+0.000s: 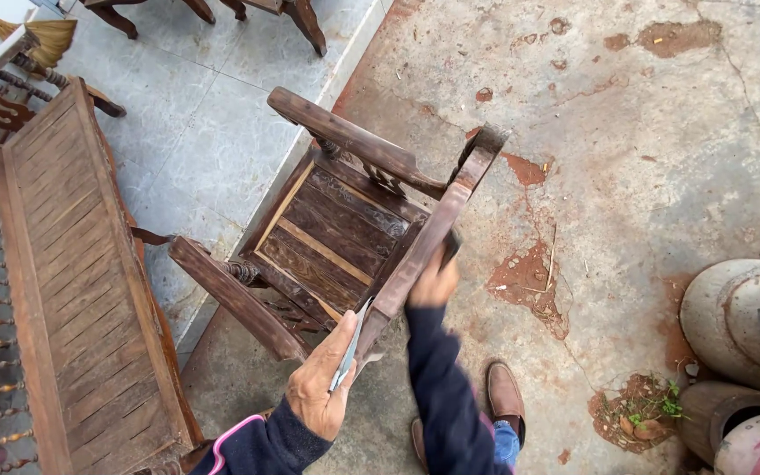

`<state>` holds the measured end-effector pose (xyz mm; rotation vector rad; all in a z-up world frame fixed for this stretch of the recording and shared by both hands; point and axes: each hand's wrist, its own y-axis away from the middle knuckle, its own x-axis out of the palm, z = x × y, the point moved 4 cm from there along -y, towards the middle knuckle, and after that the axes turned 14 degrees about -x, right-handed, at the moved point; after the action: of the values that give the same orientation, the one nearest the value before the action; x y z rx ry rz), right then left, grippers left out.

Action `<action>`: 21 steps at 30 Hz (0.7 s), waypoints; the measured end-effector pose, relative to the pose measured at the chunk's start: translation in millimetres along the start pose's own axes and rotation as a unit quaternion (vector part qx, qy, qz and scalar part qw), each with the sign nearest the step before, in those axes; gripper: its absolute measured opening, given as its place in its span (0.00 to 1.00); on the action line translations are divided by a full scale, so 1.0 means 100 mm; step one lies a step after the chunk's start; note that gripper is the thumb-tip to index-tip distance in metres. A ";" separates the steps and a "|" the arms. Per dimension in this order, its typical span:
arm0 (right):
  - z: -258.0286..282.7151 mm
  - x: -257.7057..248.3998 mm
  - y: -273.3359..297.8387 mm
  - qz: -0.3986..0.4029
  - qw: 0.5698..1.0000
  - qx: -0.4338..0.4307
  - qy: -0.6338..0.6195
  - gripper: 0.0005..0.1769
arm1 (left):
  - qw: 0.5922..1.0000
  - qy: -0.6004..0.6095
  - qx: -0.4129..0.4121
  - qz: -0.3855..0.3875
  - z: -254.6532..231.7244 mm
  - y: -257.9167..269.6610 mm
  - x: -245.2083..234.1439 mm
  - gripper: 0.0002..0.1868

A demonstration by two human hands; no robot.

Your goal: The recorder is sanding down various parts of a wooden chair using pieces of sandpaper.

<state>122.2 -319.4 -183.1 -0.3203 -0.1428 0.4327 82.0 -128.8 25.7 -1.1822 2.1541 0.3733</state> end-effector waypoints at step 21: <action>1.64 -0.24 0.20 0.008 0.987 -0.135 -0.083 0.23 | 0.999 0.000 0.033 -0.021 0.03 -0.03 0.07 0.33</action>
<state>59.4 -267.6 -36.8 -0.5522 -0.3644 0.4565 82.6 -133.7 19.0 -1.1900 2.1218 0.2819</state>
